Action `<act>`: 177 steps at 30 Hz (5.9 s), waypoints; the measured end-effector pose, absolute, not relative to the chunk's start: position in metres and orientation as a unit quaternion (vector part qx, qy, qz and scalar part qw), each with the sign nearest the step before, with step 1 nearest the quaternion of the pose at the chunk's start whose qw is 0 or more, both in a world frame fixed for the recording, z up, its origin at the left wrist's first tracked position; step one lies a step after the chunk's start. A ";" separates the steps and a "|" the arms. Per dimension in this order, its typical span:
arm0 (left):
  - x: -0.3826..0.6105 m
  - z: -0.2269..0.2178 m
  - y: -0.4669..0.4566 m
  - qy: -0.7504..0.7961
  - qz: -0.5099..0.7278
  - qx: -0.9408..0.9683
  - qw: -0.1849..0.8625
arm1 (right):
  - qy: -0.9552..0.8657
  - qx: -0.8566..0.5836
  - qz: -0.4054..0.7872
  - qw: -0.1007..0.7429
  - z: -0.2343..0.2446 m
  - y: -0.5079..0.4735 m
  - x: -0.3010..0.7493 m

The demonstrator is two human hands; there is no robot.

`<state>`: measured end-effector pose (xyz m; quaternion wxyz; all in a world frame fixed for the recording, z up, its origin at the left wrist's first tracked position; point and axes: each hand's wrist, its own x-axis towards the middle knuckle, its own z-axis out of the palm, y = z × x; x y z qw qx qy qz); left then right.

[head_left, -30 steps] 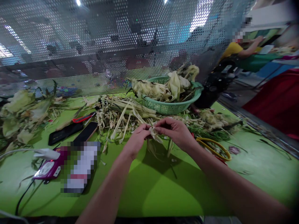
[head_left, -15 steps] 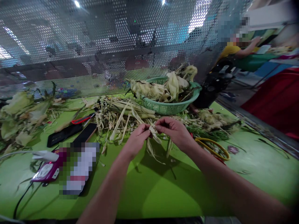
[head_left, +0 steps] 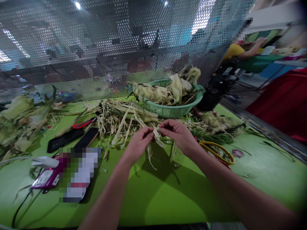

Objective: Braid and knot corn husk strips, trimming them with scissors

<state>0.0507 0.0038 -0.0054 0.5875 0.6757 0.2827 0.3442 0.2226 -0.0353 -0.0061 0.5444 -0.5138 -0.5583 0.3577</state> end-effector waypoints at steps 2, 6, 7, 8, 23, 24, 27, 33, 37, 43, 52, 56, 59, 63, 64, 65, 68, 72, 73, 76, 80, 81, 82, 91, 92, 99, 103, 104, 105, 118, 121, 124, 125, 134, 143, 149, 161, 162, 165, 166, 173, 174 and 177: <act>0.050 -0.005 0.004 0.295 0.344 0.676 0.582 | -0.556 -0.511 0.367 0.543 -0.006 -0.035 0.222; 0.050 -0.006 0.004 0.315 0.353 0.682 0.558 | -0.550 -0.509 0.381 0.542 -0.005 -0.036 0.222; 0.050 -0.006 0.004 0.318 0.359 0.686 0.547 | -0.547 -0.509 0.384 0.542 -0.004 -0.037 0.221; 0.050 -0.006 0.005 0.319 0.366 0.690 0.536 | -0.545 -0.508 0.387 0.543 -0.004 -0.037 0.221; 0.053 -0.014 0.007 0.334 0.414 0.621 0.576 | -0.604 -0.507 0.338 0.514 -0.004 -0.038 0.219; 0.053 -0.015 0.007 0.331 0.413 0.624 0.575 | -0.613 -0.517 0.312 0.510 -0.005 -0.039 0.219; 0.053 -0.016 0.007 0.322 0.408 0.631 0.576 | -0.633 -0.539 0.250 0.496 -0.007 -0.040 0.218; 0.053 -0.015 0.008 0.336 0.415 0.589 0.606 | -0.608 -0.501 0.349 0.508 -0.008 -0.039 0.219; 0.052 -0.012 0.006 0.336 0.404 0.582 0.621 | -0.580 -0.493 0.394 0.514 -0.005 -0.039 0.219; 0.051 -0.010 0.005 0.328 0.391 0.581 0.633 | -0.595 -0.518 0.347 0.508 -0.008 -0.039 0.219; 0.057 -0.018 0.005 0.339 0.426 0.530 0.650 | -0.638 -0.554 0.260 0.467 -0.009 -0.042 0.218; 0.057 -0.015 0.001 0.328 0.413 0.499 0.688 | -0.610 -0.577 0.254 0.480 -0.011 -0.042 0.219; 0.057 -0.013 -0.001 0.325 0.409 0.488 0.700 | -0.603 -0.573 0.269 0.486 -0.012 -0.041 0.220; 0.057 -0.009 -0.003 0.335 0.416 0.506 0.677 | -0.590 -0.546 0.298 0.515 -0.009 -0.042 0.218; 0.058 -0.009 -0.003 0.335 0.420 0.514 0.668 | -0.583 -0.534 0.312 0.527 -0.007 -0.042 0.217; 0.058 -0.008 -0.003 0.334 0.423 0.523 0.661 | -0.576 -0.522 0.326 0.538 -0.006 -0.043 0.216; 0.058 -0.008 -0.003 0.329 0.426 0.539 0.648 | -0.562 -0.510 0.350 0.550 -0.002 -0.043 0.215; 0.056 -0.009 0.000 0.310 0.416 0.532 0.669 | -0.552 -0.518 0.347 0.554 0.002 -0.043 0.213; 0.055 -0.009 0.000 0.306 0.411 0.530 0.676 | -0.549 -0.518 0.347 0.557 0.003 -0.043 0.213; 0.052 -0.007 0.001 0.310 0.398 0.527 0.684 | -0.548 -0.518 0.355 0.554 0.005 -0.042 0.213; 0.051 -0.005 0.002 0.310 0.396 0.526 0.686 | -0.546 -0.507 0.384 0.545 0.004 -0.041 0.214; 0.051 -0.006 0.002 0.305 0.396 0.528 0.687 | -0.545 -0.503 0.390 0.546 0.004 -0.041 0.215; 0.051 -0.006 0.003 0.300 0.396 0.533 0.685 | -0.545 -0.500 0.394 0.545 0.003 -0.041 0.215; 0.046 -0.009 0.009 0.302 0.379 0.583 0.653 | -0.566 -0.507 0.391 0.520 0.004 -0.041 0.216; 0.046 -0.008 0.009 0.302 0.375 0.587 0.651 | -0.569 -0.507 0.389 0.518 0.004 -0.041 0.216; 0.041 -0.007 0.010 0.335 0.363 0.619 0.611 | -0.589 -0.502 0.380 0.507 0.001 -0.042 0.216; 0.041 -0.009 0.010 0.341 0.340 0.602 0.637 | -0.596 -0.504 0.366 0.506 -0.001 -0.040 0.217; 0.041 -0.010 0.010 0.339 0.338 0.596 0.644 | -0.598 -0.504 0.364 0.506 -0.001 -0.040 0.218; 0.041 -0.010 0.011 0.337 0.337 0.593 0.649 | -0.600 -0.503 0.363 0.505 -0.002 -0.040 0.219; 0.041 -0.009 0.011 0.340 0.343 0.585 0.651 | -0.588 -0.497 0.395 0.501 0.002 -0.040 0.220; 0.042 -0.009 0.010 0.344 0.345 0.585 0.648 | -0.587 -0.492 0.405 0.500 0.003 -0.041 0.220; 0.043 -0.008 0.009 0.353 0.339 0.595 0.638 | -0.597 -0.506 0.380 0.493 0.005 -0.042 0.218; 0.043 -0.008 0.008 0.357 0.338 0.598 0.633 | -0.601 -0.510 0.371 0.491 0.005 -0.042 0.217; 0.053 -0.007 0.004 0.345 0.373 0.584 0.633 | -0.578 -0.504 0.365 0.528 0.000 -0.040 0.217; 0.057 -0.011 0.003 0.346 0.412 0.569 0.622 | -0.625 -0.515 0.293 0.508 0.002 -0.041 0.216; 0.058 -0.014 0.002 0.344 0.421 0.590 0.597 | -0.616 -0.522 0.295 0.511 0.002 -0.042 0.214; 0.058 -0.012 0.002 0.390 0.522 0.525 0.548 | -0.508 -0.521 0.452 0.517 -0.006 -0.044 0.197; 0.059 -0.012 0.001 0.387 0.524 0.525 0.548 | -0.492 -0.511 0.473 0.523 -0.008 -0.044 0.194; 0.062 -0.013 -0.001 0.382 0.519 0.530 0.551 | -0.452 -0.496 0.500 0.548 -0.011 -0.044 0.187; 0.063 -0.013 -0.002 0.382 0.516 0.531 0.554 | -0.445 -0.494 0.502 0.554 -0.012 -0.044 0.186; 0.062 -0.018 0.000 0.381 0.531 0.479 0.586 | -0.467 -0.496 0.487 0.546 -0.011 -0.043 0.192; 0.061 -0.019 0.001 0.383 0.533 0.473 0.588 | -0.472 -0.500 0.481 0.544 -0.011 -0.043 0.193; 0.061 -0.020 0.003 0.388 0.534 0.470 0.585 | -0.480 -0.502 0.474 0.541 -0.011 -0.043 0.196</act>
